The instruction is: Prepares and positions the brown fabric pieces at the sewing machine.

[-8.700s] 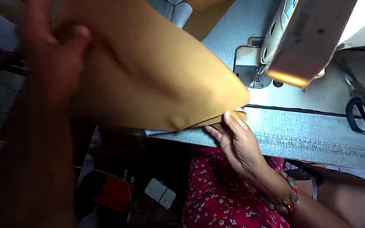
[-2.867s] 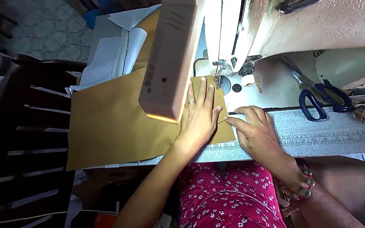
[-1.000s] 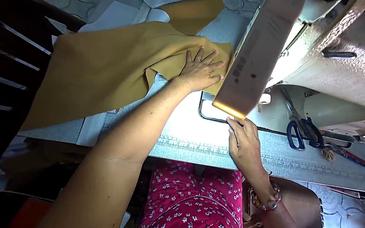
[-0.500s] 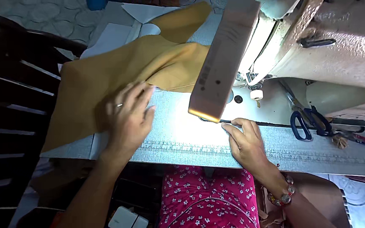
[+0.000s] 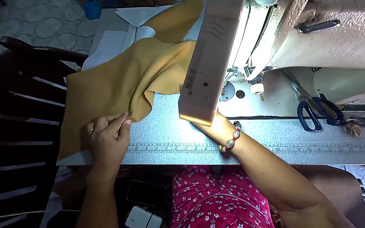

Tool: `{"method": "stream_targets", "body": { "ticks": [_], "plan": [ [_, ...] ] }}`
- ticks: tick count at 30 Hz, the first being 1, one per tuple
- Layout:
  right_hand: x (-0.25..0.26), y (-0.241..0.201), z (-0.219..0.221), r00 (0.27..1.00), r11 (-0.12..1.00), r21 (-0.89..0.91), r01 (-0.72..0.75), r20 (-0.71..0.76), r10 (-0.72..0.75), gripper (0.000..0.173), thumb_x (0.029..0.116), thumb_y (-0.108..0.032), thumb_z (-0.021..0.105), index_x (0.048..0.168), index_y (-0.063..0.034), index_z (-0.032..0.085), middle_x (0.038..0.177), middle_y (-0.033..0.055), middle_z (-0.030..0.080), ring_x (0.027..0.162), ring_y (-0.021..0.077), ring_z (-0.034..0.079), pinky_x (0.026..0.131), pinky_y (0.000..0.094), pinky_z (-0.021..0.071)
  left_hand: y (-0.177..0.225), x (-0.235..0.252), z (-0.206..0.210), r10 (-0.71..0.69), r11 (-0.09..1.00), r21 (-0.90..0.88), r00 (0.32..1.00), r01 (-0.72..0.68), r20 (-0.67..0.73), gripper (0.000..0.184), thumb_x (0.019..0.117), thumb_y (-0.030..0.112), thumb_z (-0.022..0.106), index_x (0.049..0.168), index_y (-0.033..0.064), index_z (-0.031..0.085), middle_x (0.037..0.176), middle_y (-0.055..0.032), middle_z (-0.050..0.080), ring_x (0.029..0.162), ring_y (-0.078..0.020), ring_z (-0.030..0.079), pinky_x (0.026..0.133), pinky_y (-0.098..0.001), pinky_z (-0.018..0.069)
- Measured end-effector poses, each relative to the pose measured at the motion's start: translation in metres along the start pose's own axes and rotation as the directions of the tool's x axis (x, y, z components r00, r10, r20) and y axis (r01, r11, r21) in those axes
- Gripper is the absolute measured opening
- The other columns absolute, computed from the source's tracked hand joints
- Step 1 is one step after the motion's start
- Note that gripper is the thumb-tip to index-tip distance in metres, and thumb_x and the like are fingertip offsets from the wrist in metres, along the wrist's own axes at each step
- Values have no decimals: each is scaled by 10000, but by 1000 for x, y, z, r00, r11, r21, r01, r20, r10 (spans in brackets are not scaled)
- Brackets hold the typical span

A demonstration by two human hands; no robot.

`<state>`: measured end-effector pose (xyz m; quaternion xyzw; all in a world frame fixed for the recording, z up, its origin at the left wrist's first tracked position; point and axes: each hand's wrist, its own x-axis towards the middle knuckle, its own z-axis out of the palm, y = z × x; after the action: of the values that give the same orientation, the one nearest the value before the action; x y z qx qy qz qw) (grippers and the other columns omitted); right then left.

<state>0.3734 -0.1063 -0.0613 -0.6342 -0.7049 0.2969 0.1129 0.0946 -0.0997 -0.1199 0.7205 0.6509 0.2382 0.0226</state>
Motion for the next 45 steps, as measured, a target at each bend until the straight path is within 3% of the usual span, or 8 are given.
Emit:
{"method": "stream_targets", "body": {
  "ticks": [6,9,11,15,20,24,28,45],
  "plan": [
    [4,2,0,995,999,-1,47,-84,-47,417,999,-158,621,1394,-49,545,979,208,691,913,409,693,708,551,551,-10,10,-27,-8,990,-140,1000,7,-7,368,1066,196,507,1128,-131,666,1111,-329,657,1033,-409,645,934,-558,496],
    [-6,14,-12,979,978,-48,202,-22,-203,237,976,-90,624,1206,-57,671,942,188,693,880,390,685,685,544,532,-3,-5,-89,110,979,-199,948,-51,297,389,1061,275,466,1064,-68,649,910,-161,662,815,-154,631,752,-382,536],
    [-12,39,-9,928,925,-78,371,-1,-372,213,959,-62,632,1118,-133,755,876,130,697,823,330,678,654,504,513,14,-19,-124,400,887,-439,710,-142,579,361,1079,317,481,997,29,684,839,-31,675,766,19,619,703,-176,525],
    [-50,87,5,880,885,-134,445,-116,-460,362,885,-10,587,1094,-211,804,823,71,609,736,237,633,574,392,516,89,-16,-117,771,629,-758,270,-173,577,344,1084,239,480,1018,-7,711,839,-105,695,770,-114,652,704,-249,527],
    [-84,104,19,903,943,-187,275,-286,-320,452,884,-20,560,1188,-265,787,912,118,613,843,297,635,638,417,524,138,0,-20,706,694,-536,598,-480,379,314,1029,199,498,1143,76,763,1186,-65,740,1174,-227,675,989,-418,537],
    [-86,102,32,887,943,-220,250,-338,-314,473,875,-26,575,1228,-273,770,1078,166,668,948,363,640,726,500,520,165,26,48,533,842,-340,745,-419,400,495,1075,362,418,1469,103,568,1571,-103,485,1506,-401,342,1177,-740,139],
    [-92,100,39,862,932,-249,265,-372,-344,453,885,-24,568,1223,-249,770,1278,145,686,1018,372,658,783,517,510,157,31,75,491,870,-204,757,-448,431,748,1001,663,354,1570,185,443,1653,-64,362,1554,-430,197,1126,-813,-5],
    [-144,85,64,823,922,-189,338,-416,-387,386,879,-67,575,1192,-218,741,1208,122,703,1057,304,668,856,430,534,142,85,100,528,839,-158,712,-520,463,809,965,752,307,1587,244,411,1653,-71,363,1563,-424,164,1149,-788,-26]
  ]
}}
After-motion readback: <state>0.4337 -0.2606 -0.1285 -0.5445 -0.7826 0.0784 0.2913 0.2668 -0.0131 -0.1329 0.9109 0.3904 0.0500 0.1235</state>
